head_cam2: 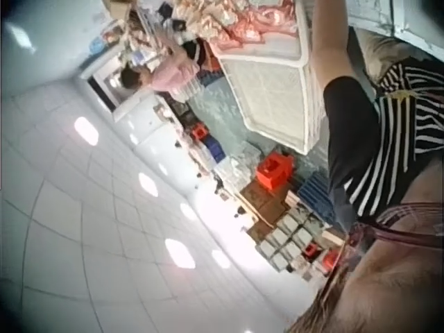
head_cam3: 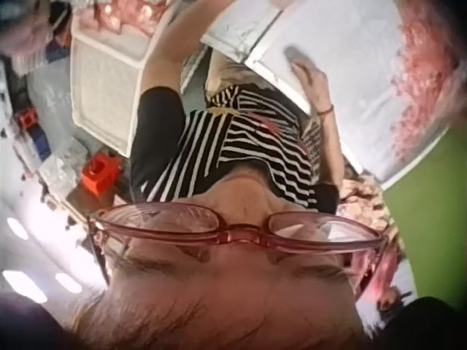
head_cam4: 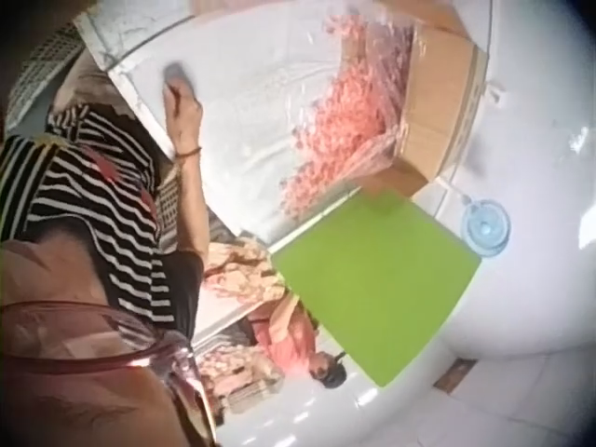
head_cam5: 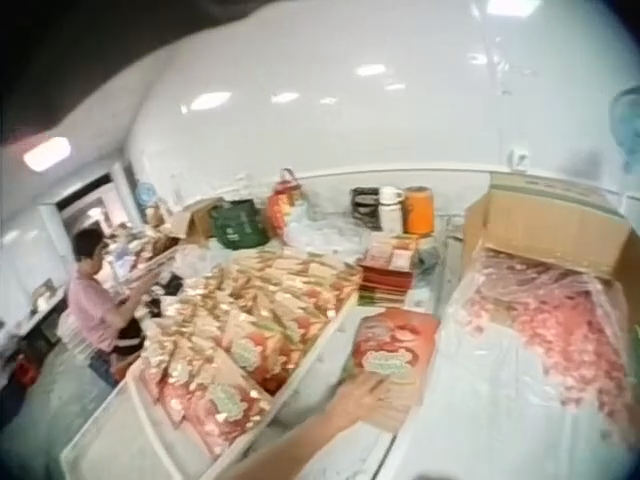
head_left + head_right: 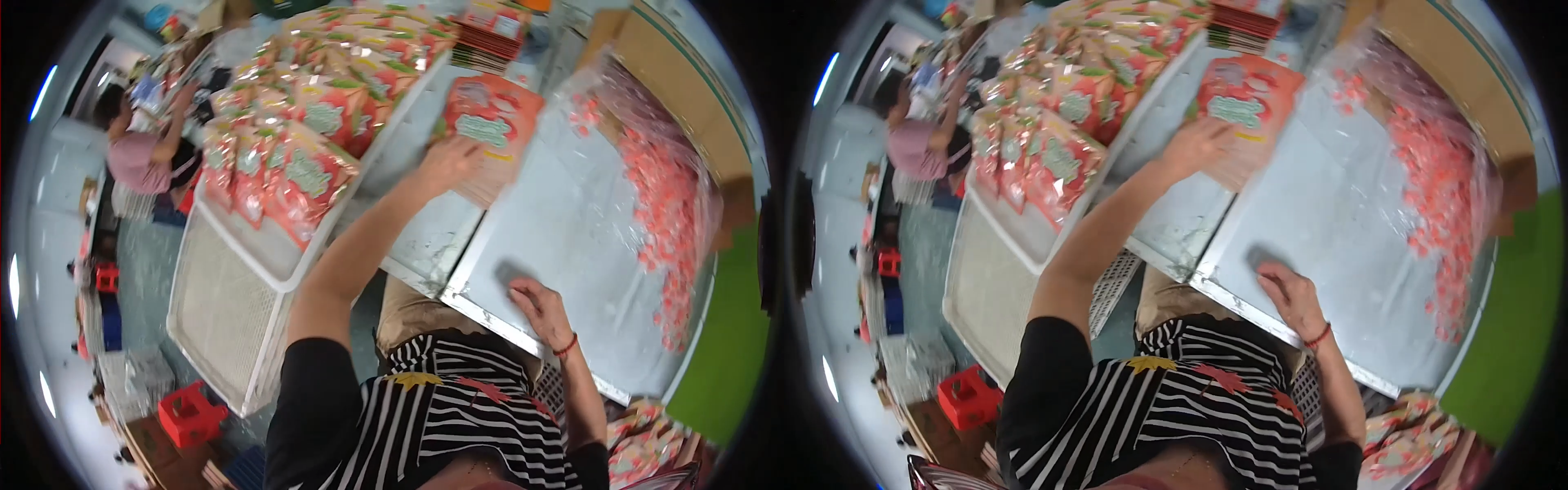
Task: Packaging individual candies into resealable bags and organizing them into trays.
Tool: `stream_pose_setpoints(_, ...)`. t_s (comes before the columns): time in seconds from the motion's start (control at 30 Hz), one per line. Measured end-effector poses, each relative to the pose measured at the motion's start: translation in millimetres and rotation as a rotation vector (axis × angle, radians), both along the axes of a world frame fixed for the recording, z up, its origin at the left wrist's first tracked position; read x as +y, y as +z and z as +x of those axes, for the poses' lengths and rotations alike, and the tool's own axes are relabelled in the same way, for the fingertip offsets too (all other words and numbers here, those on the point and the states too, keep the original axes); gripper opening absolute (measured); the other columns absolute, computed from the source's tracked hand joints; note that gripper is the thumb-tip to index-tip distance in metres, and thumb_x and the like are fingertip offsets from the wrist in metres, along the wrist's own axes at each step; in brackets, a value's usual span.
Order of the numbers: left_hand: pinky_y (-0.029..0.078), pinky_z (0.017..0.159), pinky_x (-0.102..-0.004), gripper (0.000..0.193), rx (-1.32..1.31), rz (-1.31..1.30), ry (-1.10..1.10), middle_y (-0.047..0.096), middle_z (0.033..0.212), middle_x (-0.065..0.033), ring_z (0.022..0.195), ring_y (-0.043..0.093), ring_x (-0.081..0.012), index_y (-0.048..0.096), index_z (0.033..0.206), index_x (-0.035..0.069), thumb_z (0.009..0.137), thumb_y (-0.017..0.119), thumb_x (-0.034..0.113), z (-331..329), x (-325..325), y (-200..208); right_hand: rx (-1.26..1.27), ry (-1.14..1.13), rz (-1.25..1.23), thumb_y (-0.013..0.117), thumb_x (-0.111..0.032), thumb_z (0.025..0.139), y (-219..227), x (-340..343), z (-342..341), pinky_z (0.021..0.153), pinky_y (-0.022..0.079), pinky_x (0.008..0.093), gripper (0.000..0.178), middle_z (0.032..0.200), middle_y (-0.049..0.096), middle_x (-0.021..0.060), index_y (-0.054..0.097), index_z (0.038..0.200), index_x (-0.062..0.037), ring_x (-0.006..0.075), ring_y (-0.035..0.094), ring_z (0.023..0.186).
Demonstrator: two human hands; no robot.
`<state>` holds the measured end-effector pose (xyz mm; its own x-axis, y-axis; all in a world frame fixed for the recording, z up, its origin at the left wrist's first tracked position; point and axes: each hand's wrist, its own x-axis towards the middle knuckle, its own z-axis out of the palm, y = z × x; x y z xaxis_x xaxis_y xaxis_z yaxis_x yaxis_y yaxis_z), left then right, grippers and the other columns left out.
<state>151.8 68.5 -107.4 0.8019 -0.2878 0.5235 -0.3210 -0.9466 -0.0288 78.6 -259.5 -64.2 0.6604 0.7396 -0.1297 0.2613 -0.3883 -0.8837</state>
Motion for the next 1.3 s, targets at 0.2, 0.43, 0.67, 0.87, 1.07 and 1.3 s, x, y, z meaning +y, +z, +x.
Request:
stream_pose_setpoints(0.2, 0.053, 0.073, -0.037, 0.033, 0.059, 0.056, -0.051, 0.064, 0.098, -0.0088, 0.09, 0.063, -0.0242, 0.06, 0.11, 0.005, 0.08, 0.051, 0.016, 23, -19, 1, 0.304, -0.155, 0.087, 0.055, -0.011, 0.093, -27, -30, 0, 0.077, 0.045, 0.0213, 0.017, 0.089, 0.061, 0.0029, 0.058, 0.104, 0.0017, 0.0097, 0.057, 0.083)
stream_pose_setpoints(0.43, 0.052, 0.064, -0.0387, 0.032, 0.171, -0.069, -0.091, 0.065, 0.082, -0.008, 0.077, 0.064, -0.0256, 0.062, 0.106, 0.01, 0.076, 0.059, 0.019, 24, -3, 40, 0.281, -0.092, 0.087, 0.052, -0.01, 0.094, -24, -23, 8, 0.073, 0.043, 0.0204, 0.014, 0.085, 0.059, 0.0018, 0.057, 0.102, 0.0008, 0.0086, 0.055, 0.08)
stream_pose_setpoints(0.67, 0.05, 0.061, -0.042, 0.026, 0.054, -0.759, -0.452, 0.064, 0.08, -0.0102, 0.072, 0.062, -0.0319, 0.06, 0.105, 0.007, 0.08, 0.056, 0.014, -7, -103, 80, -0.049, -0.469, 0.494, 0.05, -0.013, 0.096, 14, 6, 16, 0.064, 0.043, 0.0224, 0.021, 0.083, 0.058, 0.0044, 0.053, 0.113, -0.0015, 0.0102, 0.053, 0.07)
stream_pose_setpoints(0.87, 0.048, 0.059, -0.038, 0.02, 0.093, -0.685, -0.195, 0.059, 0.073, -0.01, 0.068, 0.061, -0.0297, 0.059, 0.089, 0.004, 0.072, 0.067, 0.009, -49, -158, 57, -0.522, -0.468, 0.153, 0.05, -0.012, 0.095, 19, 12, 32, 0.063, 0.046, 0.0266, 0.024, 0.089, 0.06, 0.008, 0.055, 0.114, 0.0017, 0.0138, 0.053, 0.068)
stream_pose_setpoints(1.07, 0.045, 0.057, -0.0385, 0.02, 0.219, -0.884, -0.232, 0.056, 0.069, -0.0103, 0.065, 0.058, -0.0304, 0.051, 0.071, 0.002, 0.071, 0.07, 0.01, -61, -159, 63, -0.692, -0.421, 0.261, 0.053, -0.004, 0.091, 12, 5, 26, 0.063, 0.048, 0.0299, 0.022, 0.089, 0.06, 0.0112, 0.056, 0.112, 0.0012, 0.0193, 0.056, 0.069)
stream_pose_setpoints(1.3, 0.044, 0.057, -0.0381, 0.023, 0.295, -0.954, -0.223, 0.058, 0.069, -0.0113, 0.065, 0.059, -0.0305, 0.051, 0.07, 0.002, 0.073, 0.069, 0.015, -65, -171, 74, -0.823, -0.368, 0.185, 0.053, -0.003, 0.089, 6, -17, 36, 0.069, 0.05, 0.0336, 0.024, 0.092, 0.062, 0.014, 0.057, 0.114, -0.0012, 0.0273, 0.061, 0.078)
